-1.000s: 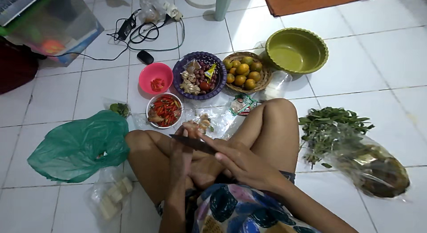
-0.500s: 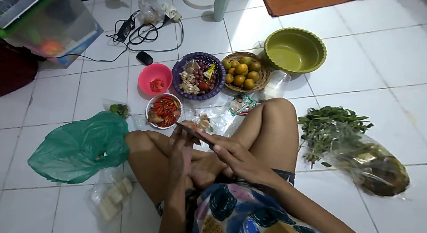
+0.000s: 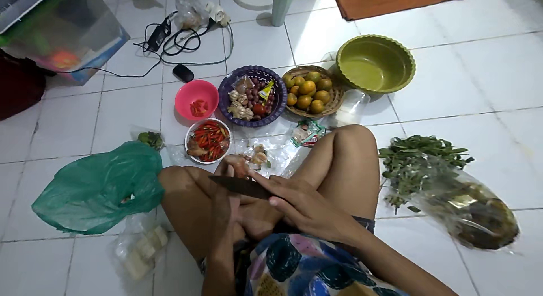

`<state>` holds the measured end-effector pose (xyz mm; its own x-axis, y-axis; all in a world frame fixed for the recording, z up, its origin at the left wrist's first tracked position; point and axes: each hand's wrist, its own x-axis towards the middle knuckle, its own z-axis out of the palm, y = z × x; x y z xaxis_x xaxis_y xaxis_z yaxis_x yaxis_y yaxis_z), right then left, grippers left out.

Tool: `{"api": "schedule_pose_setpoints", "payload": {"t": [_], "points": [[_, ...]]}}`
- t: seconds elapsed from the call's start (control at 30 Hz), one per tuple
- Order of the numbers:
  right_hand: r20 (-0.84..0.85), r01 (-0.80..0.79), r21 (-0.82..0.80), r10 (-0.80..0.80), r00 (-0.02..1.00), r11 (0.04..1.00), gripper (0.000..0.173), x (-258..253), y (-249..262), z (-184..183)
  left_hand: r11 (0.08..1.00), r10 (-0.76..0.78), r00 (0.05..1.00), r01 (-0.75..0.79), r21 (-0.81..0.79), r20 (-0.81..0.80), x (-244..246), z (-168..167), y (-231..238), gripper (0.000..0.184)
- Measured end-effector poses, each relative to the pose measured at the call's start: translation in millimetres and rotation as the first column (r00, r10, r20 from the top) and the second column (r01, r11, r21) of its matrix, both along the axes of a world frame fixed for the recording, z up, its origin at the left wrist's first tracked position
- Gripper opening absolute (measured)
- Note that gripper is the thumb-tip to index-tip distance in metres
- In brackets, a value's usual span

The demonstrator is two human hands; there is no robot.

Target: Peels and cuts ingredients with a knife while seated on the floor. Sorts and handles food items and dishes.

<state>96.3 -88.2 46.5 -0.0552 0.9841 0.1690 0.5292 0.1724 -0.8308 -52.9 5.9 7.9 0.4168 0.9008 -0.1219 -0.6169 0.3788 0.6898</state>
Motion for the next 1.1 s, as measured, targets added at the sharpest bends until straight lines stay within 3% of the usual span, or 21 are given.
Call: {"api": "schedule_pose_setpoints", "payload": {"t": [0.1,0.23,0.4,0.5,0.6,0.67,0.8,0.9,1.1], "points": [[0.061,-0.01,0.024,0.008,0.998,1.0,0.055,0,0,0,1.0,-0.002,0.999,0.002,-0.004,-0.033,1,4,0,0.026],[0.077,0.005,0.033,-0.008,0.997,0.999,0.054,1,1,-3,0.996,-0.047,0.998,0.05,0.07,-0.044,1,5,4,0.012],[0.067,0.14,0.071,-0.144,0.987,0.988,0.052,-6,2,-9,0.985,-0.044,0.998,0.05,0.164,-0.044,-1,1,5,0.016],[-0.265,0.125,-0.056,-0.136,0.955,0.991,0.058,-8,4,-14,0.994,-0.002,0.994,0.014,0.112,-0.113,3,12,1,0.015],[-0.636,-0.001,-0.211,-0.136,0.759,0.978,0.052,-10,4,-9,0.994,0.019,0.996,-0.01,0.105,-0.088,6,13,0,0.014],[-0.726,-0.054,-0.273,-0.169,0.667,0.961,0.043,-9,3,-7,0.995,0.023,0.999,-0.019,0.099,-0.038,7,13,0,0.017],[-0.792,-0.107,-0.293,-0.178,0.584,0.95,0.036,-9,1,-3,0.999,0.002,0.998,-0.004,0.046,0.055,8,14,-2,0.02],[-0.797,-0.112,-0.247,-0.136,0.589,0.962,0.045,-9,1,-1,0.999,-0.048,0.995,0.048,0.004,0.087,6,9,-4,0.023],[-0.69,-0.088,-0.138,-0.032,0.723,0.986,0.052,-8,3,-4,0.994,-0.079,0.987,0.088,-0.061,0.142,5,11,-4,0.032]]}}
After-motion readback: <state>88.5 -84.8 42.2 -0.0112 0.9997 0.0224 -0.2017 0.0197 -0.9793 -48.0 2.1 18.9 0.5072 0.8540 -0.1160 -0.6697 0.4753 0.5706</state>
